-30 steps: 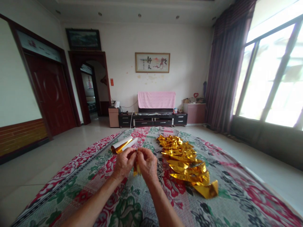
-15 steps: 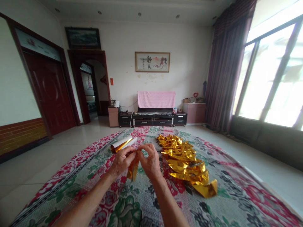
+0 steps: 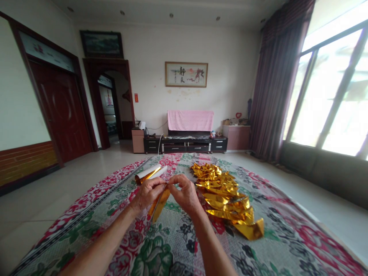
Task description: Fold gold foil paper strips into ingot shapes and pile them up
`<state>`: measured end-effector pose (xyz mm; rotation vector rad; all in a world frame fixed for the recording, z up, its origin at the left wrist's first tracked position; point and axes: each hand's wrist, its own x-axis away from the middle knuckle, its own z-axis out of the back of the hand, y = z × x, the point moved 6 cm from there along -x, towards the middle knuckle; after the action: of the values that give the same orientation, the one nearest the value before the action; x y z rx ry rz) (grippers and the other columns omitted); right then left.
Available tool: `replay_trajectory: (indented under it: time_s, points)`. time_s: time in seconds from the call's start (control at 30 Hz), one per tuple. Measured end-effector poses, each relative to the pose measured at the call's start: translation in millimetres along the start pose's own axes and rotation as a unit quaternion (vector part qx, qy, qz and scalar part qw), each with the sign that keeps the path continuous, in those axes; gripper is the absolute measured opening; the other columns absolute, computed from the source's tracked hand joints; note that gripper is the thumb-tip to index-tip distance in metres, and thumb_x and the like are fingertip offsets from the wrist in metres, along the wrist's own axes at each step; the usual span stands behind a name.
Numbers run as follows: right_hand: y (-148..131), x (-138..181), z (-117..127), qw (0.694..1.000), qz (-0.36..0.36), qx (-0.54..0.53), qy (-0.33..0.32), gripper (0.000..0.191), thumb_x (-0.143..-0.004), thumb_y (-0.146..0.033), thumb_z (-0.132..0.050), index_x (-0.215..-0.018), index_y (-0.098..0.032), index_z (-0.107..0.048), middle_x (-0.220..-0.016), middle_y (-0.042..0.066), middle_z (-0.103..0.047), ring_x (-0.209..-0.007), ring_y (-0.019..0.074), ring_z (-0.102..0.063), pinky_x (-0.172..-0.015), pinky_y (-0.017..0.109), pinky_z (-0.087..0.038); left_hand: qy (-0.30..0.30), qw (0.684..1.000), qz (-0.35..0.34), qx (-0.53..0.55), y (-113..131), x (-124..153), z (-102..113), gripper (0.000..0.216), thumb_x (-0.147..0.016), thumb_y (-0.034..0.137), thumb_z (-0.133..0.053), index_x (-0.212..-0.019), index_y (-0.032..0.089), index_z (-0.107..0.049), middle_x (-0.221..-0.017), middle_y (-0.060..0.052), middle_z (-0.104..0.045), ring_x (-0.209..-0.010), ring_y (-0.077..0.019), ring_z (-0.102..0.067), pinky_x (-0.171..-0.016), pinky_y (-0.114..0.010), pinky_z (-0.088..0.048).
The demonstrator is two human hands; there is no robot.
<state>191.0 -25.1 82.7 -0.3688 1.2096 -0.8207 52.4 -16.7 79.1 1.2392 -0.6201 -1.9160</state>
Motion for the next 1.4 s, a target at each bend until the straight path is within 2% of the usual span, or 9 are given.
replay_trajectory:
  time_s: [0.2,0.37,0.73,1.13,1.4]
  points:
    - [7,1,-3,1.000,-0.011,-0.006,-0.018,0.008,-0.072,-0.021,-0.056,-0.072,-0.018,-0.064,-0.077,0.001,-0.064,-0.076,0.0137,-0.059,-0.072,0.026,-0.047,-0.015,1.000,0.001,-0.003,-3,0,-3,0.024,-0.076,0.030,-0.052,-0.070,0.014,-0.068,-0.065,-0.002,-0.061,-0.063,-0.0132,-0.053,-0.058,-0.021,-0.041]
    - [9,1,-3,1.000,-0.028,-0.004,-0.014,0.010,-0.070,-0.019,-0.055,-0.070,-0.018,-0.065,-0.069,0.000,-0.064,-0.068,0.0127,-0.058,-0.066,0.023,-0.048,-0.017,1.000,-0.011,-0.007,-4,0,-4,0.024,-0.077,0.029,-0.052,-0.077,0.015,-0.071,-0.067,-0.003,-0.062,-0.064,-0.0138,-0.054,-0.059,-0.022,-0.043]
    - [14,2,-3,0.999,-0.037,0.017,-0.006,0.011,-0.069,-0.020,-0.055,-0.068,-0.018,-0.066,-0.063,-0.001,-0.064,-0.060,0.0117,-0.057,-0.059,0.020,-0.047,-0.052,0.998,-0.023,-0.023,-1,-1,-7,0.026,-0.078,0.027,-0.048,-0.073,0.015,-0.070,-0.066,-0.003,-0.061,-0.064,-0.0135,-0.054,-0.062,-0.022,-0.043]
    - [13,1,-4,0.999,-0.024,0.047,0.000,0.010,-0.069,-0.019,-0.055,-0.067,-0.019,-0.065,-0.064,-0.001,-0.064,-0.060,0.0112,-0.058,-0.061,0.021,-0.046,-0.051,0.998,-0.027,-0.007,1,1,-7,0.025,-0.076,0.021,-0.045,-0.065,0.015,-0.067,-0.063,-0.002,-0.060,-0.060,-0.0119,-0.052,-0.057,-0.021,-0.040]
    - [12,2,-4,0.998,-0.031,0.047,-0.003,0.011,-0.069,-0.020,-0.055,-0.068,-0.019,-0.066,-0.064,-0.001,-0.065,-0.060,0.0114,-0.058,-0.059,0.021,-0.045,-0.065,0.997,-0.036,-0.013,2,2,-7,0.020,-0.074,0.023,-0.049,-0.070,0.015,-0.068,-0.065,-0.001,-0.059,-0.063,-0.0127,-0.053,-0.059,-0.022,-0.041]
